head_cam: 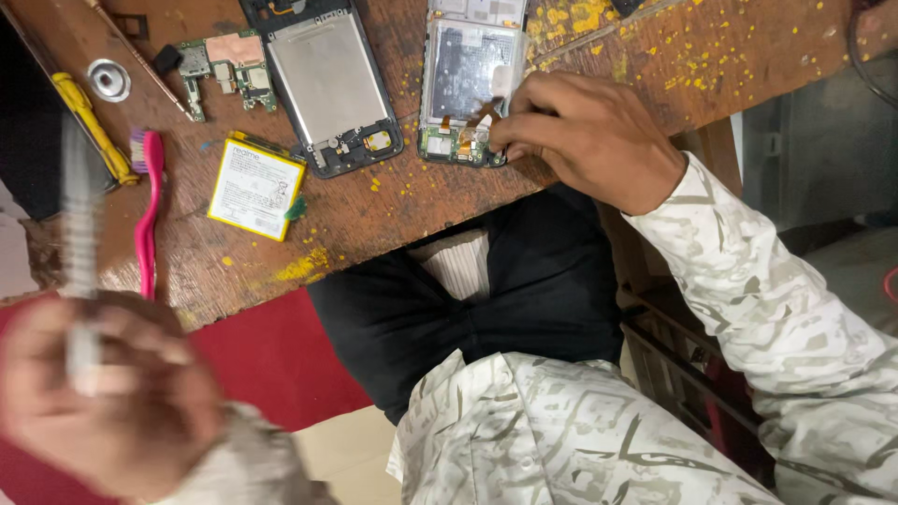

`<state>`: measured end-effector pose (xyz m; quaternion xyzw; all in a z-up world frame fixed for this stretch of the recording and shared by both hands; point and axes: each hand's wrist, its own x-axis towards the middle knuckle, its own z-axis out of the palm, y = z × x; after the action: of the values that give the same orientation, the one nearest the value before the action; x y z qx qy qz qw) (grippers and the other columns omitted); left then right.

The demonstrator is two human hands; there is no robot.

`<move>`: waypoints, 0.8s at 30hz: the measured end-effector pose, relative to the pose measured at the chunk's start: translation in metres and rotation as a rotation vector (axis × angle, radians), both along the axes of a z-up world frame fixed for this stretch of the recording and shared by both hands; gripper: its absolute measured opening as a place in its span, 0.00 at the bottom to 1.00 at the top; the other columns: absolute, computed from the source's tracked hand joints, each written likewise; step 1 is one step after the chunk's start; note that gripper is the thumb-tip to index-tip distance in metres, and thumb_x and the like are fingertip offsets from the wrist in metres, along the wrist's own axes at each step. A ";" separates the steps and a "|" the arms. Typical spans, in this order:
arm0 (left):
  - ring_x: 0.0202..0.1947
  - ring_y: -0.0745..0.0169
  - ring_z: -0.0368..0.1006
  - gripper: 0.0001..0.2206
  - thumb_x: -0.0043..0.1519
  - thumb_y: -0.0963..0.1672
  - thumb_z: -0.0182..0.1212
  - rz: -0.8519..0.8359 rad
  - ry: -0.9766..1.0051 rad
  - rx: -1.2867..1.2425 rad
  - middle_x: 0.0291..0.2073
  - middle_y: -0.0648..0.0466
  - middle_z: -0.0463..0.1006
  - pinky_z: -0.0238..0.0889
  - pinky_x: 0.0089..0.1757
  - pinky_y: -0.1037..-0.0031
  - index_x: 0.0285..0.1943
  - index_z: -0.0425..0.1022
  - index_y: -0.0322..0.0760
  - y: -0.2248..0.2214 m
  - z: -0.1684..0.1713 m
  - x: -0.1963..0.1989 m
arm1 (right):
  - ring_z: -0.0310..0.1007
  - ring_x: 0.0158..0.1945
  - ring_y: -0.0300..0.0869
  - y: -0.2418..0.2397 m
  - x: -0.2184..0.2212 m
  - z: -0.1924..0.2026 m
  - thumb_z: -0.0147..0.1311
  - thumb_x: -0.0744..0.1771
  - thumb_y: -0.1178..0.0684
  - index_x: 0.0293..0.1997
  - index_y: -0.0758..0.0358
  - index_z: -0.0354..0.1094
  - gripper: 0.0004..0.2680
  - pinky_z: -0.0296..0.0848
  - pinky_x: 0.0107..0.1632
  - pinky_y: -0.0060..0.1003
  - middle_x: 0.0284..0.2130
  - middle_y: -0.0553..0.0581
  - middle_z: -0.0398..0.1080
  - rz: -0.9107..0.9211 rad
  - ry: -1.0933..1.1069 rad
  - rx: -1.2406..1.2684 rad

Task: The person uses tweezers to carefully lift and adjust a flexible ribbon cable inside a disassembled smartphone chassis. They manipulate the cable to align it with the motherboard connectors while holding the device steady with their other hand.

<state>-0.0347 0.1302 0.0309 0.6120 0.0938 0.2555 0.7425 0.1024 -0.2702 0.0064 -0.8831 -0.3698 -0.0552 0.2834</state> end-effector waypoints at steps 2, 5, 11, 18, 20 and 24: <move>0.26 0.62 0.72 0.12 0.67 0.38 0.69 -0.121 -0.074 -0.134 0.34 0.45 0.77 0.64 0.30 0.73 0.56 0.75 0.26 -0.024 -0.007 -0.014 | 0.74 0.39 0.46 -0.001 -0.001 -0.002 0.65 0.66 0.58 0.45 0.58 0.76 0.05 0.71 0.39 0.40 0.36 0.52 0.70 0.001 -0.004 -0.009; 0.26 0.61 0.73 0.10 0.68 0.38 0.68 -0.179 -0.039 -0.123 0.34 0.44 0.77 0.65 0.29 0.73 0.55 0.75 0.26 -0.061 -0.013 -0.026 | 0.74 0.41 0.45 -0.003 0.001 -0.004 0.65 0.67 0.57 0.46 0.58 0.75 0.05 0.73 0.41 0.40 0.38 0.51 0.70 0.014 0.005 0.004; 0.28 0.61 0.76 0.07 0.70 0.39 0.62 -0.202 0.186 0.099 0.35 0.42 0.81 0.70 0.30 0.76 0.53 0.74 0.25 -0.115 -0.022 -0.016 | 0.73 0.39 0.46 -0.003 0.001 0.001 0.65 0.66 0.57 0.44 0.58 0.76 0.05 0.72 0.39 0.40 0.35 0.53 0.69 0.031 -0.009 -0.028; 0.36 0.57 0.80 0.08 0.68 0.38 0.67 -0.272 -0.018 0.756 0.38 0.44 0.81 0.72 0.40 0.73 0.51 0.73 0.28 -0.127 -0.016 0.019 | 0.76 0.48 0.48 0.001 0.000 0.013 0.55 0.66 0.60 0.52 0.53 0.74 0.10 0.75 0.45 0.41 0.49 0.54 0.71 0.032 -0.122 -0.273; 0.36 0.55 0.80 0.11 0.66 0.39 0.70 -0.352 -0.078 0.790 0.38 0.45 0.80 0.72 0.38 0.73 0.49 0.71 0.28 -0.128 -0.012 0.029 | 0.76 0.47 0.49 0.007 -0.001 0.018 0.54 0.66 0.58 0.49 0.54 0.74 0.08 0.75 0.44 0.43 0.46 0.54 0.70 0.013 -0.063 -0.302; 0.38 0.48 0.79 0.12 0.61 0.40 0.74 -0.483 -0.162 0.890 0.37 0.47 0.80 0.71 0.40 0.66 0.45 0.73 0.31 -0.136 -0.004 0.048 | 0.76 0.47 0.51 0.012 0.000 0.026 0.52 0.67 0.56 0.47 0.55 0.72 0.07 0.74 0.42 0.45 0.44 0.54 0.70 -0.008 0.021 -0.313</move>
<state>0.0130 -0.0059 0.0268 0.8514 -0.2260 0.1383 0.4526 0.1024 -0.2582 0.0328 -0.9186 -0.3673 0.0111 0.1456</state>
